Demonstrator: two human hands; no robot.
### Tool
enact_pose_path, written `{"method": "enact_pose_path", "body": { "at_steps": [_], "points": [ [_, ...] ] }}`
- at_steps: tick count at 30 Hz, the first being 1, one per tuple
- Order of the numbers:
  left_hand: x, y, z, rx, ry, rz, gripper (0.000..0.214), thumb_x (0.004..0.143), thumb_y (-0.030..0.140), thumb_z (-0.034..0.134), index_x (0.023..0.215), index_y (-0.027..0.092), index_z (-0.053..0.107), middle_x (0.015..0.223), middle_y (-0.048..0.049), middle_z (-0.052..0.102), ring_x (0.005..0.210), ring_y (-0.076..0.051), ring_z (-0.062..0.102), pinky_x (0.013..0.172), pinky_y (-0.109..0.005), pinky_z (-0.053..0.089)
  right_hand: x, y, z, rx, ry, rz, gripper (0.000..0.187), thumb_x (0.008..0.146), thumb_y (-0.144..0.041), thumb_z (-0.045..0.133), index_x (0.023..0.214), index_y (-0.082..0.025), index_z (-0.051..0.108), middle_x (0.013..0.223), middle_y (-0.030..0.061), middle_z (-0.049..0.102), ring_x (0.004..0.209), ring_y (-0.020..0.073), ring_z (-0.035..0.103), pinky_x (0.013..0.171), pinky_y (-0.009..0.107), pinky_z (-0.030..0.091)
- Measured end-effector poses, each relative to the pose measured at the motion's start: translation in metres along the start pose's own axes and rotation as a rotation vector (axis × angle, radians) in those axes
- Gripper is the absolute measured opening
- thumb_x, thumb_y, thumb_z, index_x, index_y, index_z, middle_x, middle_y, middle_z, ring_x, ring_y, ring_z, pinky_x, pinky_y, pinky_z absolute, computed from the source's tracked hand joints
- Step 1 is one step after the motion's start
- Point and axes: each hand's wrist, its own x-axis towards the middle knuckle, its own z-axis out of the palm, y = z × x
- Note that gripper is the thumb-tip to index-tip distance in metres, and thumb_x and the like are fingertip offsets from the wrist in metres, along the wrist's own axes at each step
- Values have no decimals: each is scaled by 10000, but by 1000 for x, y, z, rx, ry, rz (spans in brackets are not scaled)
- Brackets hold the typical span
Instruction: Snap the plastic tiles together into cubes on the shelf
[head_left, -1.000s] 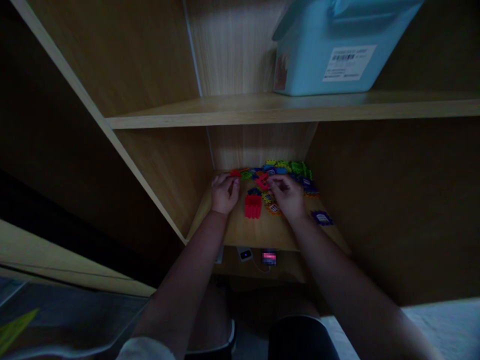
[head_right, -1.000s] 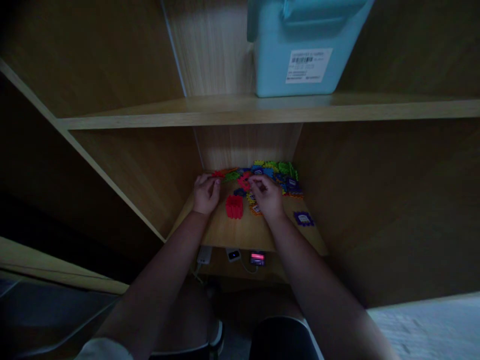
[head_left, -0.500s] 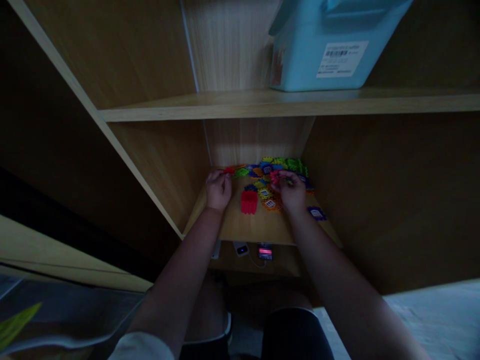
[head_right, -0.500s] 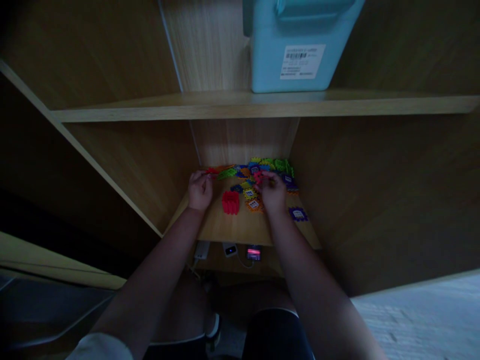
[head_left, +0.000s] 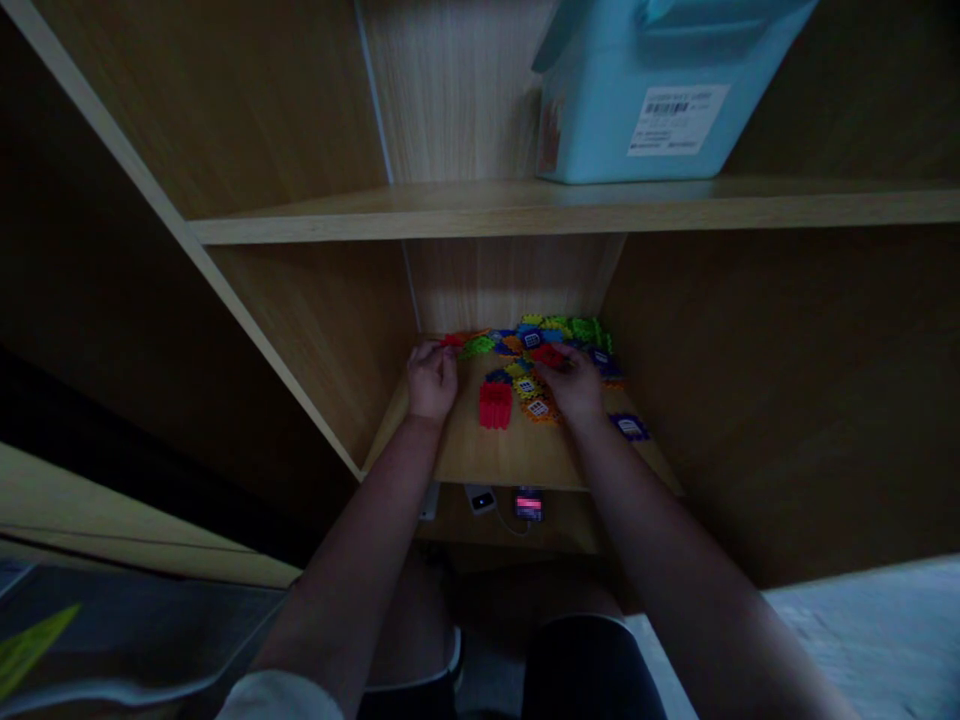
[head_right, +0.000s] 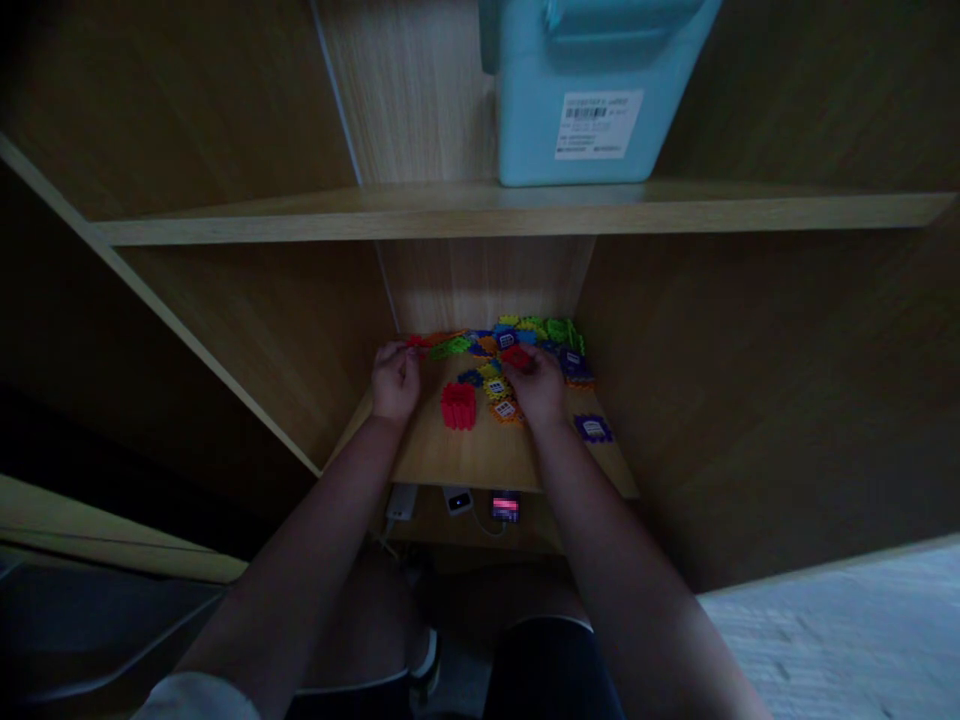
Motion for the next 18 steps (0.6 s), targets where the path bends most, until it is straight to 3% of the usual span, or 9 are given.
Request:
{"method": "enact_pose_path", "body": {
  "at_steps": [6, 12, 15, 18],
  "points": [
    [0, -1, 1, -12, -15, -16, 411, 1094, 373, 435, 1021, 224, 812, 997, -92, 722, 972, -239, 670, 893, -410, 523, -6, -9, 4, -13, -50, 58, 722, 728, -561, 877, 1324, -210, 671, 1223, 123, 770, 861, 241, 753, 835, 435, 647],
    [0, 4, -1, -31, -50, -5, 360, 1076, 360, 475, 1020, 222, 803, 1015, -95, 724, 985, -245, 660, 915, -415, 516, -13, -26, 5, 76, -74, 28, 677, 721, -561, 894, 1263, -196, 716, 1144, 114, 791, 962, 256, 758, 912, 440, 635],
    [0, 13, -5, -1, -86, 25, 371, 1078, 380, 474, 1019, 219, 803, 1038, -98, 735, 988, -247, 655, 924, -424, 506, -19, -39, 3, 84, -96, -34, 676, 762, -570, 881, 1311, -214, 709, 1127, 102, 800, 945, 255, 771, 916, 447, 641],
    [0, 24, -11, 12, -73, 78, 399, 1085, 405, 449, 1056, 217, 800, 1072, -111, 740, 1018, -259, 655, 927, -440, 495, -27, -55, -1, -45, -86, -207, 654, 811, -566, 870, 1372, -280, 693, 1221, 92, 788, 1018, 280, 774, 966, 472, 634]
  ]
}}
